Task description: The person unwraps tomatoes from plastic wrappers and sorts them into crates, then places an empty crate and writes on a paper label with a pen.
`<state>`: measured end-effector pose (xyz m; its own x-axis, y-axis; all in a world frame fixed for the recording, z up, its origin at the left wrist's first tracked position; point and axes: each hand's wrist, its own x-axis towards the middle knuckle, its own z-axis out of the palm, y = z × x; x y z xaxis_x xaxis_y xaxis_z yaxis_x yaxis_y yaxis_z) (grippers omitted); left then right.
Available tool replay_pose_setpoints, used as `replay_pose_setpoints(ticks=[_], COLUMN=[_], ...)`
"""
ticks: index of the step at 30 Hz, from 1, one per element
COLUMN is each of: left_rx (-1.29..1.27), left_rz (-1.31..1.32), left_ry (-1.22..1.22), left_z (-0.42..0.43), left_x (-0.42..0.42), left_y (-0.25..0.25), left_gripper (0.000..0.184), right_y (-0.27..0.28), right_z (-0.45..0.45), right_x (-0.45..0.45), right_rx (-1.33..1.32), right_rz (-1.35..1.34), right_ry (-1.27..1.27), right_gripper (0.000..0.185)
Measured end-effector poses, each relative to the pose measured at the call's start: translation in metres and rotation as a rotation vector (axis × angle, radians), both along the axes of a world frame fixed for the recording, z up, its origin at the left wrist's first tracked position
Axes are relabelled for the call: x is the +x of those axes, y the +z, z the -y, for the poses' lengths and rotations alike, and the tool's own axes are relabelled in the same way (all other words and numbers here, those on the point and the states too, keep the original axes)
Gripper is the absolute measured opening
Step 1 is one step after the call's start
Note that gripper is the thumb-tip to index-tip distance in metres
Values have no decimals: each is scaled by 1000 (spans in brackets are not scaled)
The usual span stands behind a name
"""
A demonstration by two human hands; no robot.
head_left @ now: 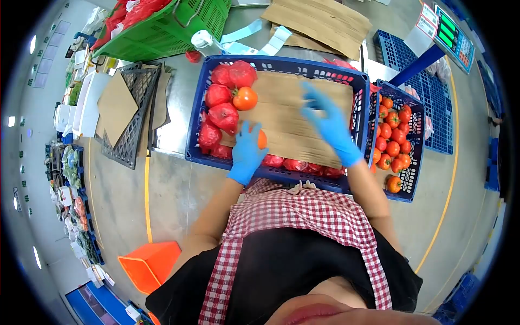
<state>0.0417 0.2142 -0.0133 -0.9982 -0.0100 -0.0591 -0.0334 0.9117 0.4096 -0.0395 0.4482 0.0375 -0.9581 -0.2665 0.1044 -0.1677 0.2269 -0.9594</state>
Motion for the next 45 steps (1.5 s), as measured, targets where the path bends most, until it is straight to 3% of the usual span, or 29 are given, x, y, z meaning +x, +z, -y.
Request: replay_pose_setpoints(ticks=[2, 3, 6, 7, 9, 12, 14, 16, 18, 20, 21, 23, 24, 26, 27, 28, 29, 31, 32, 35, 36, 38, 39, 40, 41, 42, 43, 44, 45], left_rx=[320, 983, 1787, 2062, 1543, 1961, 2225, 1827, 1566, 1045, 790, 655, 575, 606, 561, 516, 445, 276, 152, -163, -412, -319, -276, -155, -190, -162, -140, -80, -60], left_rz=[-109, 364, 513, 661, 215, 303, 418, 215, 125, -14, -140, -116, -130, -65, -86, -107, -160, -231, -261, -206, -181, -80, -124, -217, -321, -157, -141, -223, 12], left_ry=[-107, 341, 705, 495, 199, 376, 525, 245, 39, -125, -291, -595, -710, -704, -687, -671, -594, -442, -346, 58, 162, 157, 136, 122, 43, 188, 224, 181, 269], left_z=[31, 26, 51, 71, 68, 75, 58, 15, -37, -100, -122, -172, -188, -199, -196, -191, -178, -126, -89, 16, 49, 59, 68, 74, 93, 82, 89, 90, 46], left_x=[-1, 1, 15, 13, 21, 14, 4, -15, -30, -40, -47, -65, -68, -74, -80, -86, -94, -116, -126, -132, -128, -115, -110, -109, -114, -110, -110, -109, -101], left_y=[-18, 20, 46, 42, 44, 51, 60, 59, 78, 108, 100, 107, 115, 118, 112, 103, 89, 58, 39, -14, -38, -27, -27, -35, -66, -55, -69, -76, -35], left_gripper=[72, 64, 64, 69, 69, 69, 69, 70, 74, 75, 76, 76, 76, 75, 73, 72, 70, 70, 71, 86, 91, 93, 93, 94, 98, 103, 106, 106, 108], right_y=[-12, -30, -69, -73, -83, -65, -37, -41, -29, -14, -21, -40, -15, -24, -23, -44, -59, -99, -115, -162, -181, -219, -249, -241, -255, -260, -259, -205, -248], right_z=[75, 101, 154, 161, 174, 153, 119, 47, -5, -42, -63, -93, -111, -143, -161, -184, -207, -256, -275, -317, -327, -351, -362, -364, -378, -385, -392, -362, -392], right_x=[-19, -31, -48, -54, -61, -57, -46, -42, -24, -5, 0, 11, 24, 39, 49, 57, 66, 88, 100, 132, 142, 166, 172, 172, 180, 184, 183, 163, 167], right_rx=[203, 309, 551, 562, 584, 101, -405, -933, -1357, -1755, -1846, -2001, -2244, -1908, -1860, -2040, -1774, -1724, -1661, -1359, -1270, -1082, -1079, -1047, -1090, -1052, -989, -906, -620], right_rz=[-192, -330, -511, -506, -495, 134, 665, 1039, 1116, 1081, 971, 727, 645, 488, 382, 260, 317, 251, 339, 485, 568, 758, 764, 771, 761, 757, 841, 850, 609], right_ry=[192, 246, 370, 338, 275, 227, 260, 237, 342, 400, 240, -78, 217, -243, -245, -83, -419, -329, -588, -771, -837, -974, -1007, -1099, -1065, -1085, -1296, -1342, -1339], right_gripper=[58, 61, 61, 61, 61, 59, 60, 63, 69, 70, 70, 69, 70, 74, 77, 77, 78, 78, 74, 68, 70, 68, 63, 59, 47, 39, 29, 21, 21])
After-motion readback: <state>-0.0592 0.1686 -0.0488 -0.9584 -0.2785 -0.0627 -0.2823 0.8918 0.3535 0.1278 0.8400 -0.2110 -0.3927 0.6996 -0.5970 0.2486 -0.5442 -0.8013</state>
